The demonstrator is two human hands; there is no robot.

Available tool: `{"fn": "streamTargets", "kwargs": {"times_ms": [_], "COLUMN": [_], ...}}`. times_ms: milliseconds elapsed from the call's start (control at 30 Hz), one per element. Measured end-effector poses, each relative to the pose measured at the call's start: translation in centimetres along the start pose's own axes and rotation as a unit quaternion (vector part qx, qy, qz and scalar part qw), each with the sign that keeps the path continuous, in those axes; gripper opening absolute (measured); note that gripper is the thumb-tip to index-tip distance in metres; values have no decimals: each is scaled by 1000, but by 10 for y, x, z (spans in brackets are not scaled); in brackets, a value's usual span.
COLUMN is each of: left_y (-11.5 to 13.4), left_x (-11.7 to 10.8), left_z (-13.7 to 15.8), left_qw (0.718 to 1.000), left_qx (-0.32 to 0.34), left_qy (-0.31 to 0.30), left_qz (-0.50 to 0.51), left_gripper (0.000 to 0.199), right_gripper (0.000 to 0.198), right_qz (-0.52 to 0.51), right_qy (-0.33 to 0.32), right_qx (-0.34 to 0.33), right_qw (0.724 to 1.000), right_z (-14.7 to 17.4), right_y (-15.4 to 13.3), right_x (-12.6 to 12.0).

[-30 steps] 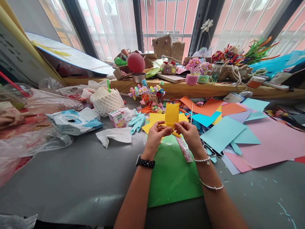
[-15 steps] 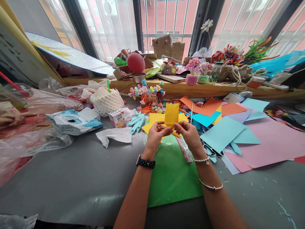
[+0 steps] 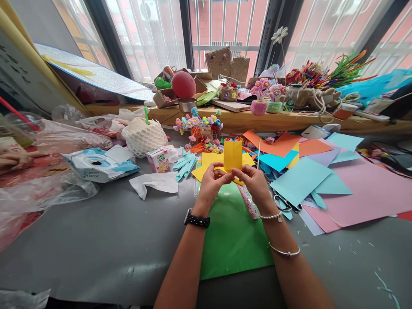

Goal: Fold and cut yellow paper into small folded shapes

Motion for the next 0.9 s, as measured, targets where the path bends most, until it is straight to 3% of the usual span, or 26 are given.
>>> {"fn": "streamTargets", "kwargs": {"times_ms": [233, 900], "left_y": [-2, 1], "left_x": [-4, -6], "left_z": [-2, -2], "left_qw": [999, 999], "left_qx": [21, 14], "left_qy": [17, 37], "left_qz": [-32, 34], "left_gripper": [42, 38], "right_gripper": [23, 25], "right_qz": [31, 48], "right_qy": [14, -4], "right_qx": [-21, -36], "right_qw": [999, 998], "right_z": [1, -1], "right_y": [-9, -7], "right_x": [-1, 1]}}
Point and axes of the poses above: each hand's wrist, its own z-axis away from the middle knuckle, its own x-axis out of the palm, y = z × x, the point moved 4 cm from there along -z, towards the middle knuckle, and after that the axes turned 8 degrees about -z, right-handed, at the moved point
